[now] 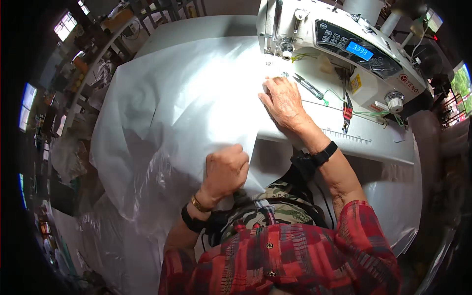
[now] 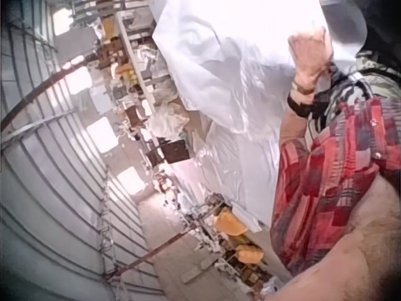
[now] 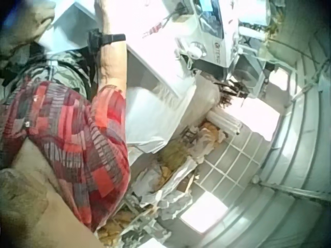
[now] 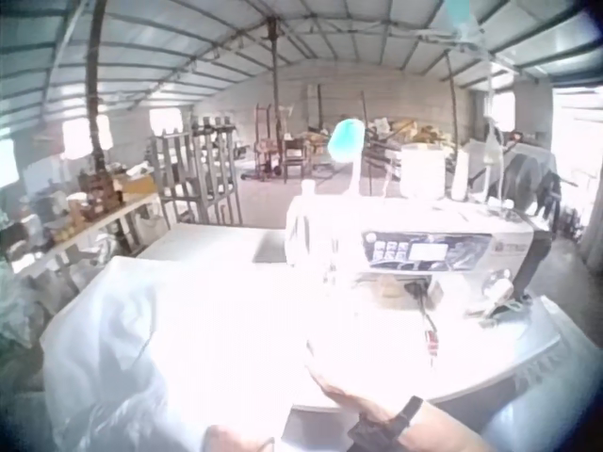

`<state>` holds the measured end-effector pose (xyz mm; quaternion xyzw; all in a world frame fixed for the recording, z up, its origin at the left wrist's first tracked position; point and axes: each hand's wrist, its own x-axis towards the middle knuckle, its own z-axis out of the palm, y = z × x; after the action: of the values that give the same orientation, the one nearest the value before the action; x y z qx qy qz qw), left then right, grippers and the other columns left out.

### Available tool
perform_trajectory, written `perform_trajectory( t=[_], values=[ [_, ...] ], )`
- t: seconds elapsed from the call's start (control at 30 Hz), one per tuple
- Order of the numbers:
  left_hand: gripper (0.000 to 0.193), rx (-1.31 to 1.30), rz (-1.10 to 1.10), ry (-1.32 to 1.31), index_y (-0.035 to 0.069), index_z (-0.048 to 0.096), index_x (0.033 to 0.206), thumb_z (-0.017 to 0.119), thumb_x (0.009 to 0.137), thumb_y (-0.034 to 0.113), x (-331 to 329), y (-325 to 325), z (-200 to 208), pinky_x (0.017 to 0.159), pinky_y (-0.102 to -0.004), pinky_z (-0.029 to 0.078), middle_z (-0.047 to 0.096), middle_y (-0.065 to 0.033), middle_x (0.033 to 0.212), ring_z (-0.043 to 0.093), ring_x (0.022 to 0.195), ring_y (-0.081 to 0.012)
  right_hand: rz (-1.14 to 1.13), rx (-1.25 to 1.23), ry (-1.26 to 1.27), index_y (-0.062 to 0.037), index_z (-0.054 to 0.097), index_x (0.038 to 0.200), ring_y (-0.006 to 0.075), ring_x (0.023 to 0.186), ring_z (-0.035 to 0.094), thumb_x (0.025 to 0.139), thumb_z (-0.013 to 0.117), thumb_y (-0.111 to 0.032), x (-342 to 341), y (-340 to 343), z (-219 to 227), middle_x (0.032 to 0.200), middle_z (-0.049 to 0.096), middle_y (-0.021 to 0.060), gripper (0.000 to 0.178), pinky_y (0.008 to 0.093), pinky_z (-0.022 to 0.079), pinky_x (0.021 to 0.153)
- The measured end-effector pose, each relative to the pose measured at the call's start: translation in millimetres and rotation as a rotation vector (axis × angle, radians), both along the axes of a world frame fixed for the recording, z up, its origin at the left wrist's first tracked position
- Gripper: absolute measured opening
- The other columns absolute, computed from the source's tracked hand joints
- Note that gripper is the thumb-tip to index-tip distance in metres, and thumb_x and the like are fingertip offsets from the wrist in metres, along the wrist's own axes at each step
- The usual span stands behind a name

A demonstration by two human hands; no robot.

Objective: Sewing together large plastic sheets using an industrial sewing machine.

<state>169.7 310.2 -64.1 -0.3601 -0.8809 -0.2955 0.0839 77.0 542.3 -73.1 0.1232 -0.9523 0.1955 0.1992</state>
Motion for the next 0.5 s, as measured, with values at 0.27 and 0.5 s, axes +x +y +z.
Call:
perform_trajectory(
  t=[0.27,0.5],
  values=[
    [0.017,-0.026,-0.001,0.098,0.002,0.06,0.062,0.059,0.077,0.01,-75.7,45.4,14.1,0.06,-0.0442,0.049,0.058,-0.0142,0.068,0.06,0.062,-0.0345,0.014,-0.035,0.04,-0.0005,0.062,0.108,0.0353,0.114,0.054,0.09,0.065,-0.023,-0.2,0.6,-0.2,0.12,0.062,0.0189,0.029,0.0471,0.038,0.098],
    [0.021,-0.055,0.111,0.133,0.0,0.064,0.064,0.056,0.076,0.016,-140.4,72.7,21.3,0.066,-0.0501,0.049,0.063,-0.0208,0.07,0.062,0.068,-0.0409,0.046,-0.053,0.123,0.0011,0.063,0.11,0.034,0.112,0.055,0.088,0.065,-0.019,-10.9,1.8,-9.3,0.111,0.064,0.0184,0.03,0.0464,0.038,0.097]
  ],
)
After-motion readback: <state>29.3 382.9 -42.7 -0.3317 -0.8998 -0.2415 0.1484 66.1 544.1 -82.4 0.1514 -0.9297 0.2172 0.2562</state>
